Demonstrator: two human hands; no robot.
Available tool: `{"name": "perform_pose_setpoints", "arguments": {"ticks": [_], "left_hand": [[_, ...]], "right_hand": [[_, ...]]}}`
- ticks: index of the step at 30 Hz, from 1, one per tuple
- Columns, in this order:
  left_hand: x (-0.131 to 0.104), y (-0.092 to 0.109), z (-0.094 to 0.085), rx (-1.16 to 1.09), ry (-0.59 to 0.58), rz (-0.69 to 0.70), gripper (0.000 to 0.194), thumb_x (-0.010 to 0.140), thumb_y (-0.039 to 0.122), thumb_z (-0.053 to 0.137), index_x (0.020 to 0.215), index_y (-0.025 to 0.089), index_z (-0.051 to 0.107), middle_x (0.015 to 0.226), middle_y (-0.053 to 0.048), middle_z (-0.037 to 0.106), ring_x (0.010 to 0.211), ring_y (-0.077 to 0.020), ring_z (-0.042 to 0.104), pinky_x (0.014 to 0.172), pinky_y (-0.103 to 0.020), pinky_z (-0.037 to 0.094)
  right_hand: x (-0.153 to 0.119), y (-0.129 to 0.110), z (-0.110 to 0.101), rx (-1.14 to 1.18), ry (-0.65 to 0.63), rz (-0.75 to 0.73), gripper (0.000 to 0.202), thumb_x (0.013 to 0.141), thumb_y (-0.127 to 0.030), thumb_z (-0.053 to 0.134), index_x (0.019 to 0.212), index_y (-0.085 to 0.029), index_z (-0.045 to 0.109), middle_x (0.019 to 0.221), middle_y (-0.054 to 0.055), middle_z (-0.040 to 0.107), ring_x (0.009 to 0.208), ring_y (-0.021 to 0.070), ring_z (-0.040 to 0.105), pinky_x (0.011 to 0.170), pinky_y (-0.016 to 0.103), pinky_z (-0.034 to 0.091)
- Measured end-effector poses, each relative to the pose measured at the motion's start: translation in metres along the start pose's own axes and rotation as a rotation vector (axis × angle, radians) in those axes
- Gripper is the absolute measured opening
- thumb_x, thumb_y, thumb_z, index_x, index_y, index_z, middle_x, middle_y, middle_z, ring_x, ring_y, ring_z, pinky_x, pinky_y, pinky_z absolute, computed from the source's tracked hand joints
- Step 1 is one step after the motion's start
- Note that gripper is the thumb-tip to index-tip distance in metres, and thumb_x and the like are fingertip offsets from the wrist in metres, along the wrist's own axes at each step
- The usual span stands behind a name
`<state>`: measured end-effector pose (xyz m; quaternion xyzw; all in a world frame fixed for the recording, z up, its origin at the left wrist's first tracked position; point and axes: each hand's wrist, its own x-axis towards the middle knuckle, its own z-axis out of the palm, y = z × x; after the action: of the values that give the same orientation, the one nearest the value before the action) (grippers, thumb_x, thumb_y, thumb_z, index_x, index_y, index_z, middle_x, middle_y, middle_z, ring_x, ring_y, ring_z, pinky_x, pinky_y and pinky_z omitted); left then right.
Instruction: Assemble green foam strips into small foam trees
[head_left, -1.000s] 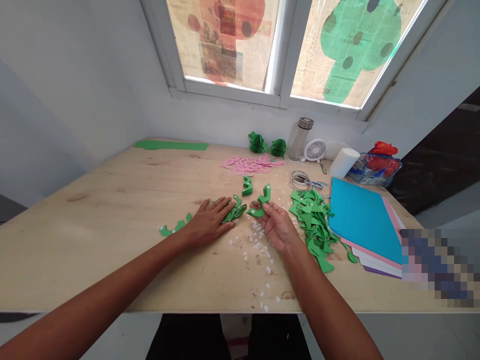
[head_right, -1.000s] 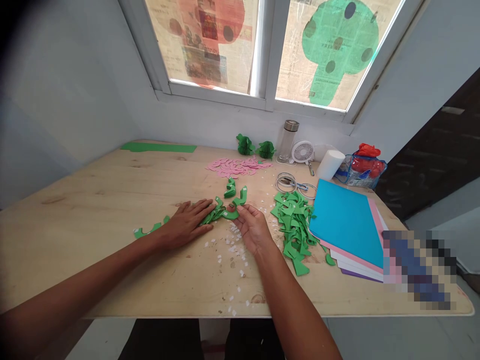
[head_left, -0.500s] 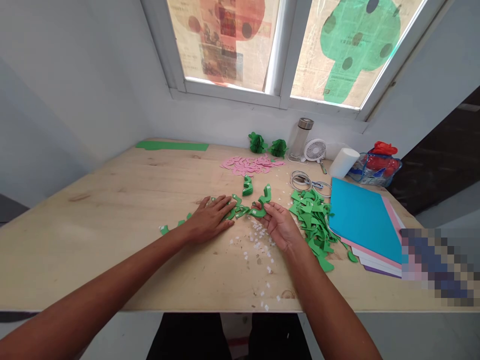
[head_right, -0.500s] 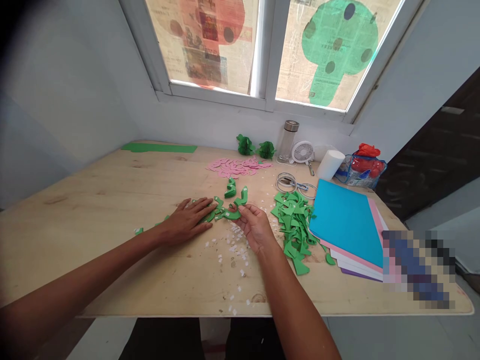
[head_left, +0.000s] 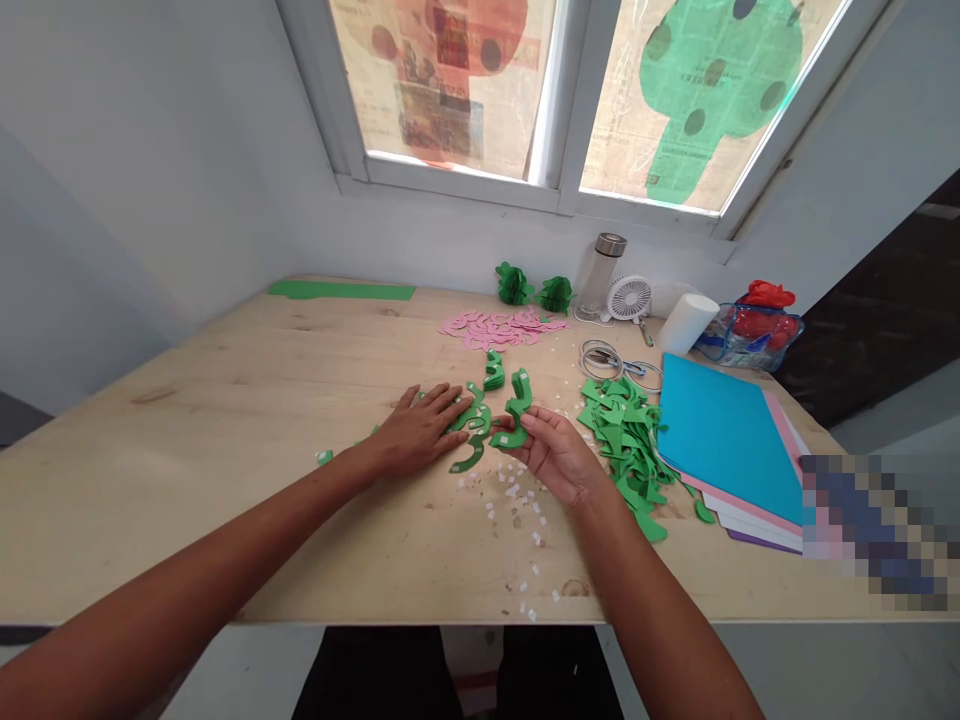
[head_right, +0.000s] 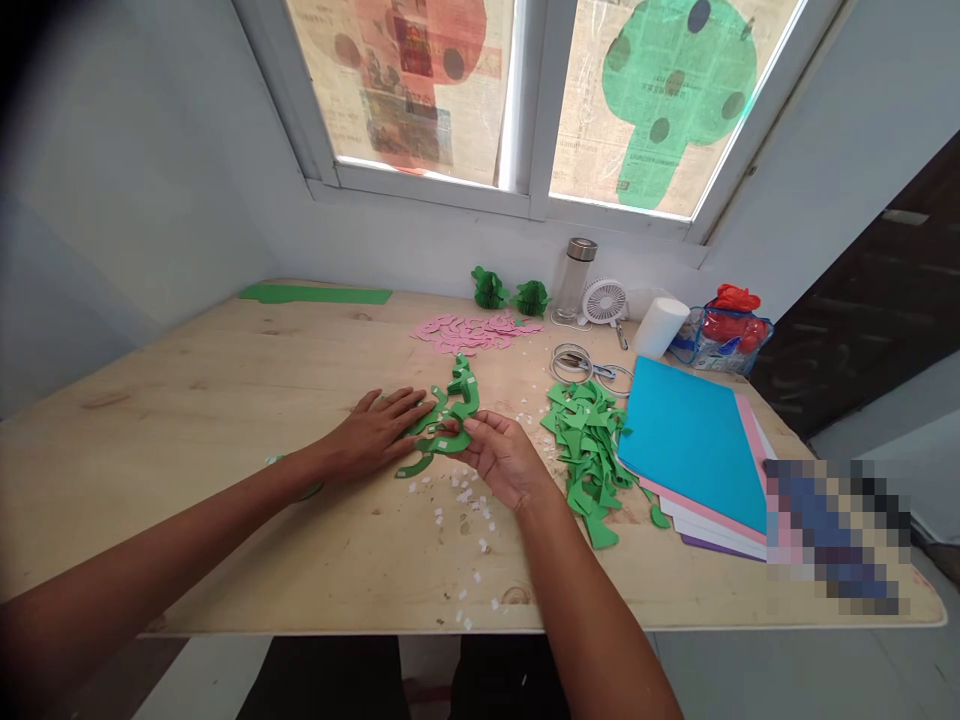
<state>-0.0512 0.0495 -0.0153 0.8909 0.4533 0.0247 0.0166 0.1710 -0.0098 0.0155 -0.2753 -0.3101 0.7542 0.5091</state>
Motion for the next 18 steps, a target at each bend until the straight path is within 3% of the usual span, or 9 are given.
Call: {"name": "perform_pose_setpoints", "arguments": {"ticks": [10, 14, 18], "left_hand": [[0.0, -0.011, -0.011, 0.006, 0.023, -0.015, 0.053, 0.093, 0.041, 0.025, 0.142, 0.025, 0.035, 0.151, -0.008, 0.031, 0.14, -0.0268, 0.023, 0.109, -0.049, 0.016], [-0.038, -0.021, -0.011, -0.071, 0.041, -0.123, 0.055, 0.093, 0.045, 0.021, 0.144, 0.026, 0.031, 0.152, -0.007, 0.029, 0.14, -0.0272, 0.023, 0.108, -0.05, 0.022], [-0.096, -0.024, 0.008, -0.016, 0.108, -0.248, 0.06, 0.09, 0.05, 0.026, 0.143, 0.023, 0.032, 0.15, -0.01, 0.033, 0.138, -0.0315, 0.026, 0.106, -0.053, 0.025]], "right_hand": [[0.001, -0.004, -0.005, 0.044, 0.064, -0.073, 0.016, 0.069, -0.024, 0.076, 0.079, -0.016, 0.067, 0.087, 0.004, 0.074, 0.076, 0.0134, 0.069, 0.073, 0.025, 0.056], [0.001, -0.003, -0.004, 0.041, 0.068, -0.079, 0.016, 0.069, -0.025, 0.076, 0.079, -0.016, 0.067, 0.087, 0.004, 0.074, 0.076, 0.014, 0.069, 0.073, 0.026, 0.055], [0.003, -0.002, -0.004, 0.044, 0.084, -0.084, 0.018, 0.069, -0.025, 0.076, 0.081, -0.016, 0.067, 0.085, 0.005, 0.075, 0.076, 0.0151, 0.07, 0.074, 0.027, 0.055]]}}
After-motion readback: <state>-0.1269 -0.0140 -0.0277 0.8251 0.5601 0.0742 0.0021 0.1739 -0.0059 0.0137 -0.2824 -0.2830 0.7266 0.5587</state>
